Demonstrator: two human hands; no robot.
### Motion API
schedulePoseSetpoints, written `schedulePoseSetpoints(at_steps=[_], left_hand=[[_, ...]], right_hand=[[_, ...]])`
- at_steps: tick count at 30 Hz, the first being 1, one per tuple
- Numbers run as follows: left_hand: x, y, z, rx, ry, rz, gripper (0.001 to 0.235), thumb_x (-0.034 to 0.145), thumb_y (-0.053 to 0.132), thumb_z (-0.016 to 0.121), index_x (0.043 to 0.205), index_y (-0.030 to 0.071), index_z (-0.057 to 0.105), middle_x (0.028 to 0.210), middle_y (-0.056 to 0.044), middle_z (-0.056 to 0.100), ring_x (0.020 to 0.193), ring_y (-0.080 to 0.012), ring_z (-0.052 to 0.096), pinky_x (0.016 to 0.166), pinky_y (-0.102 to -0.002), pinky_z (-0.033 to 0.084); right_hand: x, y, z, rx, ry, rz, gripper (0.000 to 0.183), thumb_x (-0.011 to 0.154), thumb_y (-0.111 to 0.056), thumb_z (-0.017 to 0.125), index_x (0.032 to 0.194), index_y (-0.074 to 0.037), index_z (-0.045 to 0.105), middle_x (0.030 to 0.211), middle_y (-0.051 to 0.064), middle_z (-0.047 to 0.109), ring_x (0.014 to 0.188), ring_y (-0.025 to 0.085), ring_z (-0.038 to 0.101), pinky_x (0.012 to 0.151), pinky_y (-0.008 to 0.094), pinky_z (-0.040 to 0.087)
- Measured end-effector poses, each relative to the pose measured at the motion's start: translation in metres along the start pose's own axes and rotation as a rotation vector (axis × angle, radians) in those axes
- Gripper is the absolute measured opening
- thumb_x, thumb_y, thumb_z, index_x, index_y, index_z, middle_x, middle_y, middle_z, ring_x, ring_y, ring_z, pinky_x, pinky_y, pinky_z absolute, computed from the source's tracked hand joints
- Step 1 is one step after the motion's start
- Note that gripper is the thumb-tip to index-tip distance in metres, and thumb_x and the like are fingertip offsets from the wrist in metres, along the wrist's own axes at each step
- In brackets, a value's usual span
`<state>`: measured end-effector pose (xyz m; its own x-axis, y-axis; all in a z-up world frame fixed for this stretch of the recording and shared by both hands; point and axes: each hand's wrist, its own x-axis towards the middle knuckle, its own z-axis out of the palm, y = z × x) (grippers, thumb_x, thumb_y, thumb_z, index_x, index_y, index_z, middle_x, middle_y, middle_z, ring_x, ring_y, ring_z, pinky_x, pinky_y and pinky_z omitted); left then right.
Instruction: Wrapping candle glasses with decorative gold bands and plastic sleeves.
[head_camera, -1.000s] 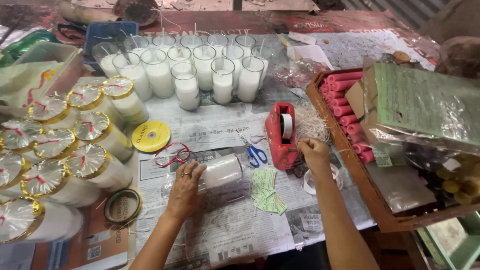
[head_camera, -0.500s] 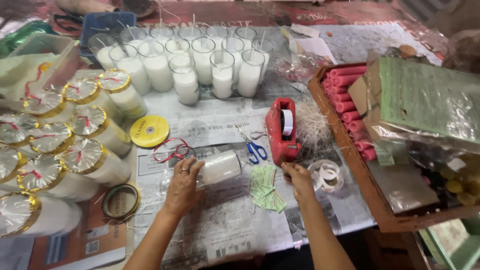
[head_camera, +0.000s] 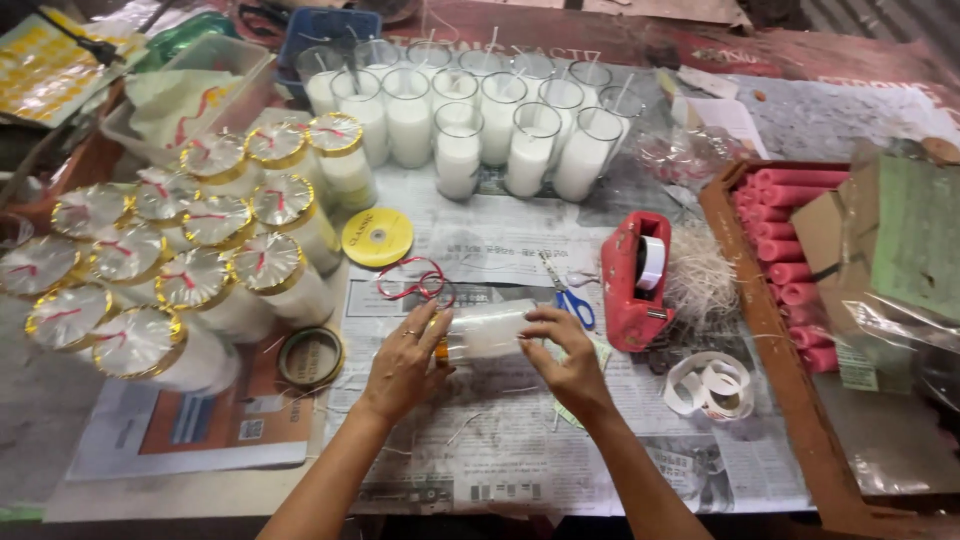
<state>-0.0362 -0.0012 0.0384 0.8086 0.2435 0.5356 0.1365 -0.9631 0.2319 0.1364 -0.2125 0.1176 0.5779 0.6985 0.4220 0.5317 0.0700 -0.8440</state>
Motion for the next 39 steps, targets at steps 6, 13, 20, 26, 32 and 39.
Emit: schedulePoseSetpoints(at_steps=[6, 13, 20, 26, 32, 39], left_hand=[[-0.007, -0.004, 0.012, -0.056, -0.01, -0.054, 0.105, 0.058, 0.023, 0.093, 0.152, 0.012, 0.046, 0.148, -0.022, 0.052, 0.128, -0.0373, 0.059, 0.102, -0.042, 0.052], [-0.012, -0.01, 0.023, -0.004, 0.001, -0.053, 0.105, 0.059, 0.028, 0.094, 0.151, 0.009, 0.047, 0.15, -0.018, 0.053, 0.129, -0.032, 0.059, 0.105, -0.039, 0.05], [-0.016, -0.014, 0.035, 0.006, 0.028, -0.121, 0.13, 0.054, 0.031, 0.097, 0.16, 0.001, 0.029, 0.143, -0.022, 0.057, 0.128, -0.0317, 0.06, 0.11, -0.04, 0.046], [-0.009, -0.007, 0.02, 0.009, 0.008, -0.138, 0.13, 0.052, 0.027, 0.099, 0.159, 0.003, 0.03, 0.137, -0.022, 0.061, 0.125, -0.0355, 0.061, 0.109, -0.042, 0.046], [0.011, -0.002, -0.01, 0.085, -0.147, -0.13, 0.109, 0.052, 0.05, 0.095, 0.146, 0.021, 0.051, 0.136, -0.008, 0.062, 0.133, -0.0357, 0.053, 0.11, -0.046, 0.043], [0.1, 0.011, 0.009, -0.081, -0.543, -0.375, 0.071, 0.091, 0.076, 0.042, 0.112, 0.012, 0.067, 0.118, -0.015, 0.069, 0.112, -0.0395, 0.062, 0.083, -0.056, 0.049]], right_hand=[[0.037, 0.025, 0.068, 0.014, -0.215, 0.004, 0.017, 0.082, -0.014, 0.081, 0.099, -0.015, 0.079, 0.12, 0.009, 0.071, 0.133, 0.038, 0.053, 0.112, 0.05, 0.039], [0.055, 0.052, 0.09, -0.172, -0.304, 0.047, 0.018, 0.08, -0.017, 0.084, 0.096, -0.015, 0.075, 0.11, 0.009, 0.073, 0.12, 0.034, 0.063, 0.105, 0.048, 0.046], [0.09, 0.032, 0.094, -0.256, -0.444, 0.44, 0.045, 0.08, -0.027, 0.085, 0.118, -0.011, 0.068, 0.104, 0.012, 0.076, 0.111, 0.033, 0.07, 0.098, 0.048, 0.052], [0.119, 0.074, 0.115, -0.429, -0.449, 0.563, 0.05, 0.071, -0.043, 0.086, 0.112, -0.019, 0.073, 0.091, 0.005, 0.077, 0.103, 0.029, 0.073, 0.091, 0.043, 0.056], [0.055, 0.048, 0.113, -0.026, 0.196, 0.175, 0.012, 0.092, -0.012, 0.072, 0.099, -0.003, 0.075, 0.091, 0.019, 0.073, 0.091, 0.032, 0.074, 0.085, 0.041, 0.058], [-0.075, 0.052, 0.107, 0.955, 0.405, 1.084, 0.012, 0.093, -0.008, 0.066, 0.103, -0.01, 0.06, 0.106, 0.022, 0.076, 0.097, 0.036, 0.074, 0.073, 0.044, 0.059]])
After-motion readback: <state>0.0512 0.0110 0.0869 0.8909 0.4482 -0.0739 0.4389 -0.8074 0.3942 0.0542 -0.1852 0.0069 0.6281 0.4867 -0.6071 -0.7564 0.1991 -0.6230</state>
